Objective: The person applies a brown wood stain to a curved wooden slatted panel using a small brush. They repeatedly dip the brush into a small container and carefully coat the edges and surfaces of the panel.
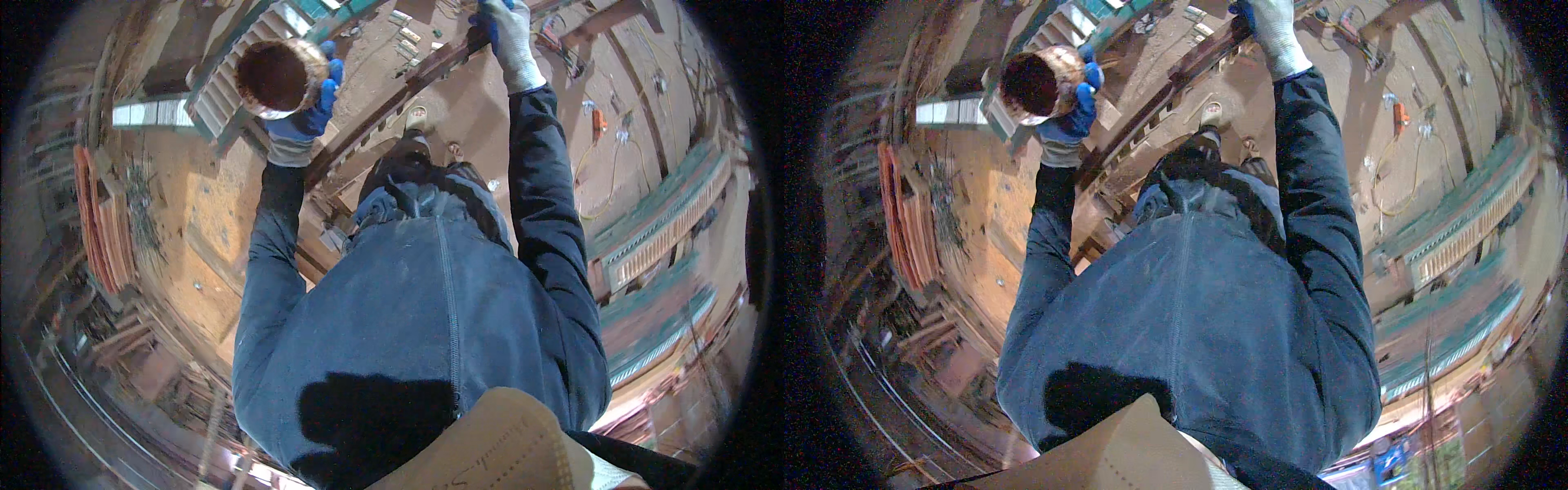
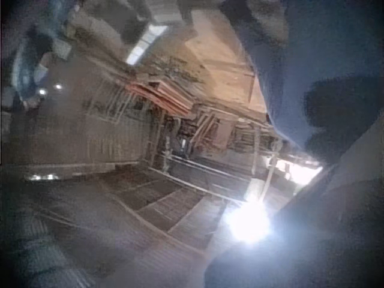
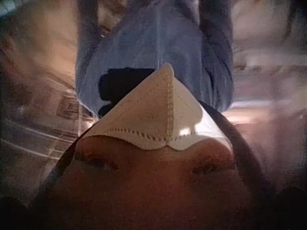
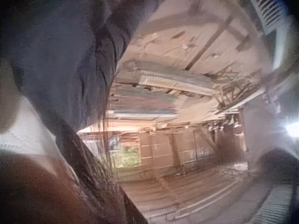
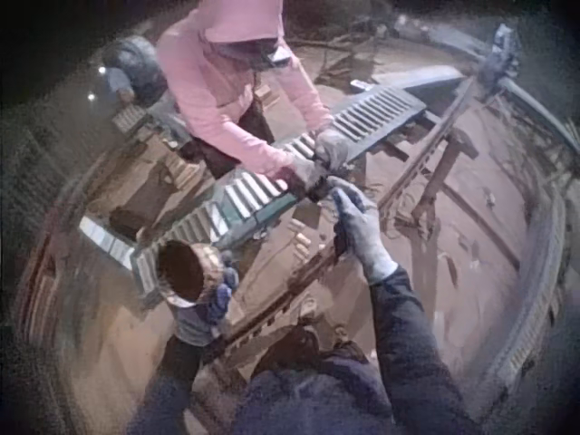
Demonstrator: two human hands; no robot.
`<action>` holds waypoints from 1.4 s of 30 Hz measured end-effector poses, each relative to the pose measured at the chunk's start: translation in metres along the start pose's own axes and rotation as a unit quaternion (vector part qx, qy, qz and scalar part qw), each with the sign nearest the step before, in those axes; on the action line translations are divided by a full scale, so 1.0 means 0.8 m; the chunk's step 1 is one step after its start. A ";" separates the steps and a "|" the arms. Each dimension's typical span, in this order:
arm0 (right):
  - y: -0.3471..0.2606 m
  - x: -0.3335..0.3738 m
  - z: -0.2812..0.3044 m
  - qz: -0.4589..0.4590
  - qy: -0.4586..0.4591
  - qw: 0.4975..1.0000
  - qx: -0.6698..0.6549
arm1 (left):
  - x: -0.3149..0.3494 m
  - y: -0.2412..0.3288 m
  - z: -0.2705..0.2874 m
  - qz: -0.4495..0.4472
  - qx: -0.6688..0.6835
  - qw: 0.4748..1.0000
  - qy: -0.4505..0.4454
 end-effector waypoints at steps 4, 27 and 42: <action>0.020 0.008 0.039 0.009 0.182 0.975 -0.127 | -0.053 0.020 0.040 0.091 0.002 0.996 -0.014; 0.042 0.219 -0.009 0.279 0.045 0.810 0.515 | -0.076 0.007 0.116 0.141 0.088 0.986 0.013; 0.054 0.207 0.003 0.331 0.003 0.759 0.561 | -0.085 0.013 0.097 0.152 0.116 0.981 0.041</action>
Point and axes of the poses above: each hand's wrist, its own x-axis away from the middle knuckle, its own z-axis out of the back of the hand, y = z × x, the point moved 1 cm from there along -x, towards the middle knuckle, and after that the axes turned 10 degrees about z, right-handed, at the moved point
